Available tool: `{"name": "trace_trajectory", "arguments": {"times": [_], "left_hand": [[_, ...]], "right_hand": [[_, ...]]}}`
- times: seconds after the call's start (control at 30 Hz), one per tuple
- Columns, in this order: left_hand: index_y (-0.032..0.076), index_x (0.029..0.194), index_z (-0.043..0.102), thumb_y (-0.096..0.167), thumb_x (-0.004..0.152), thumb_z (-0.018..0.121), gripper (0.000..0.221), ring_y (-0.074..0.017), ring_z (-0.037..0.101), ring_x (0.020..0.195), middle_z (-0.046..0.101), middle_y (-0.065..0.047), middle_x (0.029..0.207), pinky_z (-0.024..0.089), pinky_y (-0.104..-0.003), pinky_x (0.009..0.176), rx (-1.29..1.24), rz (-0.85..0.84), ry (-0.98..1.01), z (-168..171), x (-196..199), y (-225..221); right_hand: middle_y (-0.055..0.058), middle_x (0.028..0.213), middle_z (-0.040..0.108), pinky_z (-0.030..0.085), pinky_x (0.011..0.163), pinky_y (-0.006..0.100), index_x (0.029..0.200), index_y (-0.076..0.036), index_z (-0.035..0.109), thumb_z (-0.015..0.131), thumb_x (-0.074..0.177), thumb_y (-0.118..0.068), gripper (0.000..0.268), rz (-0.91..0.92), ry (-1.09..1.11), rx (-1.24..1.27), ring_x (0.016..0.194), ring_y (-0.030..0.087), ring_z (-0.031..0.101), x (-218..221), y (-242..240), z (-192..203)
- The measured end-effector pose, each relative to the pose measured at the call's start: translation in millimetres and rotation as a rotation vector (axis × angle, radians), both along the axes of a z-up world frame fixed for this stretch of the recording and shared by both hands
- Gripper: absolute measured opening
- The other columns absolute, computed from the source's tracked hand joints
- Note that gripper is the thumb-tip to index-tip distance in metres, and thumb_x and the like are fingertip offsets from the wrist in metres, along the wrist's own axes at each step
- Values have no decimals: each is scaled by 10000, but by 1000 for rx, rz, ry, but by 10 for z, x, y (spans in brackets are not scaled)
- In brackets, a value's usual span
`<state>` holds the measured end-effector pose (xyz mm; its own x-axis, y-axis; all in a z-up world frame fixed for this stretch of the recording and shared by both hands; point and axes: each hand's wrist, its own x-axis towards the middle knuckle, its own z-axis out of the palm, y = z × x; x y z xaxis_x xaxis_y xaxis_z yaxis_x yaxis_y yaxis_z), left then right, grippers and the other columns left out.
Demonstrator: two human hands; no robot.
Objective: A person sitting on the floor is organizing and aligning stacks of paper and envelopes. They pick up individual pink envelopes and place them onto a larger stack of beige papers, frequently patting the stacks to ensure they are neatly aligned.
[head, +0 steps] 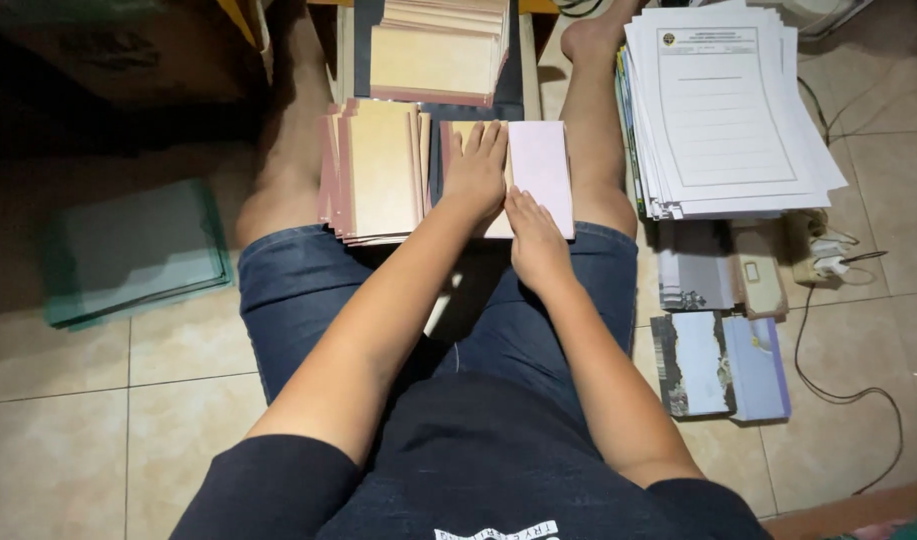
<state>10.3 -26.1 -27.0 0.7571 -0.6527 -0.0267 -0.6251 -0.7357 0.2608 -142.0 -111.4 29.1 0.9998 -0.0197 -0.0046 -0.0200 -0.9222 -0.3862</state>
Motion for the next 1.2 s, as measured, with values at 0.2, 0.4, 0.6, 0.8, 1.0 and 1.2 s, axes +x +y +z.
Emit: {"name": "trace_trajectory", "arguments": {"times": [0.2,0.4,0.6,0.8,1.0,1.2], "left_hand": [[82,1633,240,155,1008,288,630,-300,128,1587,189,-101,1719,113,-556,1260,-3,-4,48,269,-122,91],[96,1623,279,223,1017,303,620,-282,197,1576,258,-86,1702,156,-528,1249,21,-4,-22,96,-94,105],[73,1629,243,245,1006,297,648,-285,164,1583,215,-98,1714,129,-541,1264,-7,2,42,193,-167,124],[47,1619,267,199,996,289,642,-294,193,1580,244,-119,1704,153,-540,1256,-19,8,30,255,-184,155],[75,1630,247,245,984,357,677,-296,190,1584,234,-102,1710,162,-541,1258,44,-3,9,206,-97,78],[61,1628,242,203,999,326,650,-328,188,1578,241,-123,1703,160,-540,1255,65,9,-3,369,-11,-97]], "right_hand": [[167,1659,299,168,1254,473,1574,-7,366,360,980,37,596,-40,96,-5,1540,313,257,249,-75,-43],[176,1683,235,136,1259,510,1600,-14,304,367,989,3,614,-46,66,-122,1561,331,191,782,-216,-89],[157,1683,250,122,1254,500,1606,-22,292,314,977,32,632,-13,122,-53,1560,319,205,181,-28,82],[203,1657,291,159,1237,553,1594,-4,314,335,1008,-3,586,25,79,-84,1543,362,238,591,-252,-151],[196,1690,202,119,1250,542,1614,0,244,339,1020,-45,603,0,73,-146,1564,351,159,914,-296,-133],[213,1688,195,94,1250,520,1604,31,240,309,1025,-15,585,-66,171,-99,1563,355,161,203,-76,-36]]}}
